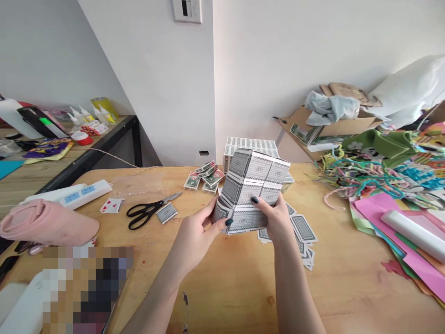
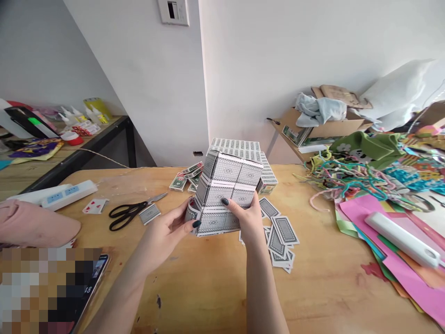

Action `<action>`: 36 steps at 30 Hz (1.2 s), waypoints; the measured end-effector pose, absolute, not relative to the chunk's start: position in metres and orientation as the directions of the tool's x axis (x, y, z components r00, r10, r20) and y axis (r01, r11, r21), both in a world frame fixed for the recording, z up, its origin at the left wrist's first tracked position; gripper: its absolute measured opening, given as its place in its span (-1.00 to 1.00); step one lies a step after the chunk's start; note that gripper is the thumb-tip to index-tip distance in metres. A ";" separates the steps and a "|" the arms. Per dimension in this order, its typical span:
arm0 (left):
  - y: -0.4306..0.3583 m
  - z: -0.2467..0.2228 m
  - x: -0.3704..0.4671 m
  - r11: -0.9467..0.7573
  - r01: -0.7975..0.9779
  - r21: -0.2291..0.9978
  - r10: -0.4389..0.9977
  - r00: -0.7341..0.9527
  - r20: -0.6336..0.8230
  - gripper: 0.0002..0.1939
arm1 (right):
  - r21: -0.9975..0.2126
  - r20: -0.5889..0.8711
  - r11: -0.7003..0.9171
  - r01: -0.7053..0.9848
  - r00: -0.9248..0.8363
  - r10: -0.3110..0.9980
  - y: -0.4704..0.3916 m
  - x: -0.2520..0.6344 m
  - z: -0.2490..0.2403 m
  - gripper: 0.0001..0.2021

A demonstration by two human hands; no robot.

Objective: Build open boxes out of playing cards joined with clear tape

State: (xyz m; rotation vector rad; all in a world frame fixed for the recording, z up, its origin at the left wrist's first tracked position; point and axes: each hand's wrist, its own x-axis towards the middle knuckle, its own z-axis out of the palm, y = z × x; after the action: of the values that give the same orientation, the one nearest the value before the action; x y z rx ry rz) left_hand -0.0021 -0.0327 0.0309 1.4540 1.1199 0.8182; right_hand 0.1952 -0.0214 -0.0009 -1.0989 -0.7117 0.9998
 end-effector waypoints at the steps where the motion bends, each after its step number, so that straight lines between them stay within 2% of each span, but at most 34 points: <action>1: -0.032 0.030 -0.002 0.006 0.219 0.976 0.944 0.320 -0.078 -0.39 | -0.949 -0.003 0.127 -0.287 0.411 0.912 -0.022 0.195 0.000 -0.28; 13: -0.033 0.029 0.003 -0.148 0.358 0.922 0.952 0.305 0.035 -0.43 | -0.945 0.017 0.174 -0.278 0.489 0.872 -0.026 0.187 0.009 -0.19; 18: -0.033 0.024 0.011 -0.195 0.335 0.922 0.961 0.251 0.112 -0.46 | -0.957 0.029 0.184 -0.226 0.552 0.833 -0.028 0.180 0.017 -0.14; 24: -0.031 0.012 0.021 -0.099 0.191 0.977 0.985 0.155 0.070 -0.43 | -0.977 0.017 0.146 -0.158 0.619 0.785 -0.034 0.171 0.031 -0.18; 28: -0.025 0.012 0.018 -0.039 0.005 0.999 0.989 0.144 0.037 -0.44 | -0.974 0.005 0.146 -0.171 0.630 0.776 -0.035 0.169 0.034 -0.21; 33: -0.015 0.014 0.012 0.085 -0.246 0.965 0.988 0.145 -0.050 -0.44 | -0.970 0.007 0.157 -0.185 0.624 0.781 -0.035 0.169 0.033 -0.19; 36: -0.017 0.013 0.015 0.095 -0.291 0.952 0.992 0.111 -0.065 -0.47 | -0.972 -0.002 0.148 -0.182 0.637 0.771 -0.035 0.169 0.032 -0.19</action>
State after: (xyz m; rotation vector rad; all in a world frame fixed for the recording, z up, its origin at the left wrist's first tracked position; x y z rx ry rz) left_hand 0.0153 -0.0167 0.0132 0.9765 0.9537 1.2049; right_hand 0.1690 -0.0346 0.0319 -1.2427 -0.5830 0.7433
